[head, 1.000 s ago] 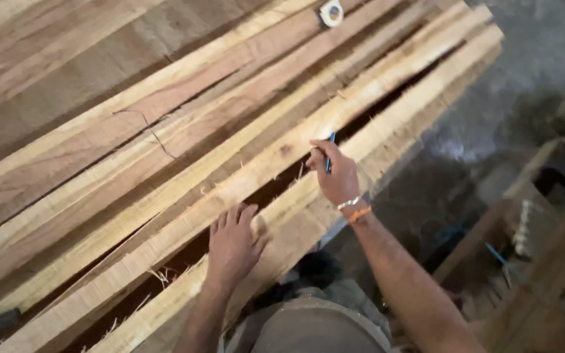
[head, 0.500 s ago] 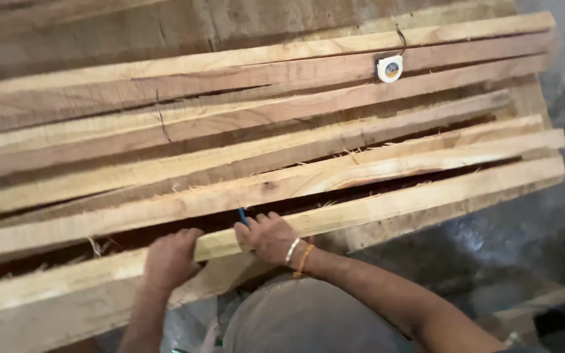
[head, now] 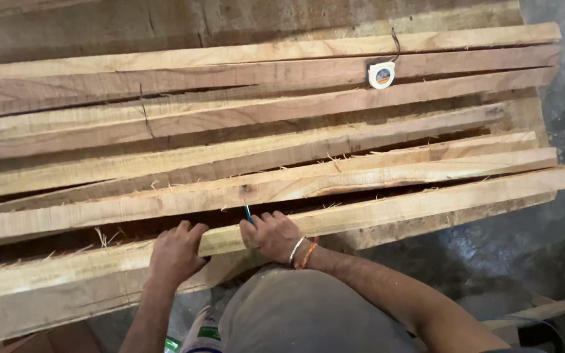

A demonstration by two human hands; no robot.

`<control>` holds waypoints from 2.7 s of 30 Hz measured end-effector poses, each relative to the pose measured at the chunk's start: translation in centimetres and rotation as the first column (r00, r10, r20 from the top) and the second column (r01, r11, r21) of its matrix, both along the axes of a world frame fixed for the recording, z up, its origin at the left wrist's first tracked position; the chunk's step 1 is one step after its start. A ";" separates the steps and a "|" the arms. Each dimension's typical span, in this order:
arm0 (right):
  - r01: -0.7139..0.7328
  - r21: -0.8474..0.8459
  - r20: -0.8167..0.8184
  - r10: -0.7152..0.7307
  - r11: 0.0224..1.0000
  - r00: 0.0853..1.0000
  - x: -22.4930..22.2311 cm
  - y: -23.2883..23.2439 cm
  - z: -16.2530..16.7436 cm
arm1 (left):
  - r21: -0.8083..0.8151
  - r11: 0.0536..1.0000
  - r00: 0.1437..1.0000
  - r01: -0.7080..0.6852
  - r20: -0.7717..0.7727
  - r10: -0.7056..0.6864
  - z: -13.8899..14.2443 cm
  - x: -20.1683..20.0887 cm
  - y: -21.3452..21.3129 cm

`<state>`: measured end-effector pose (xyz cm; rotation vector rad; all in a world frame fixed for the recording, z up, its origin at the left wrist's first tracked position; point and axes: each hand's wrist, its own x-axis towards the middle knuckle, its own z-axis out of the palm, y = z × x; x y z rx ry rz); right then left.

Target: The person handles small wooden blocks and offcuts on a workbench, then measures long wooden planks with a tape measure and marks them with a pencil. They use an L-shaped try square to align and mark straight lines across the planks.

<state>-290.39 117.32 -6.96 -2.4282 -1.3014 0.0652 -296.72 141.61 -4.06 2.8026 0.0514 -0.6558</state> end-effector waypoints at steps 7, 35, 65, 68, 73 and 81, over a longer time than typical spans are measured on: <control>0.194 0.077 -0.411 -0.146 0.978 0.900 6.5 -5.3 -1.8 | -0.011 0.999 0.999 0.030 0.029 -0.030 1.3 1.0 -0.7; 0.937 0.067 -0.946 0.321 0.342 -0.050 4.2 -6.4 1.9 | -0.809 0.579 0.828 0.102 0.391 0.401 2.8 7.1 -15.8; 0.880 0.340 -0.919 -0.084 0.333 0.386 -3.9 -22.5 7.7 | -0.727 0.630 0.901 0.274 0.423 0.096 6.1 3.5 -27.8; 0.851 0.372 -0.874 -0.168 0.370 0.455 -2.1 -28.9 7.7 | -0.749 0.539 0.877 0.385 0.479 0.039 5.9 5.7 -33.8; 0.779 0.370 -0.803 -0.247 0.506 0.542 0.6 -38.2 7.8 | -0.739 0.581 0.931 0.341 0.353 -0.096 5.5 8.4 -41.6; 0.730 0.375 -0.862 -0.076 0.571 0.501 4.0 -44.9 6.7 | -0.703 0.645 0.954 0.300 0.227 -0.197 4.5 10.8 -47.0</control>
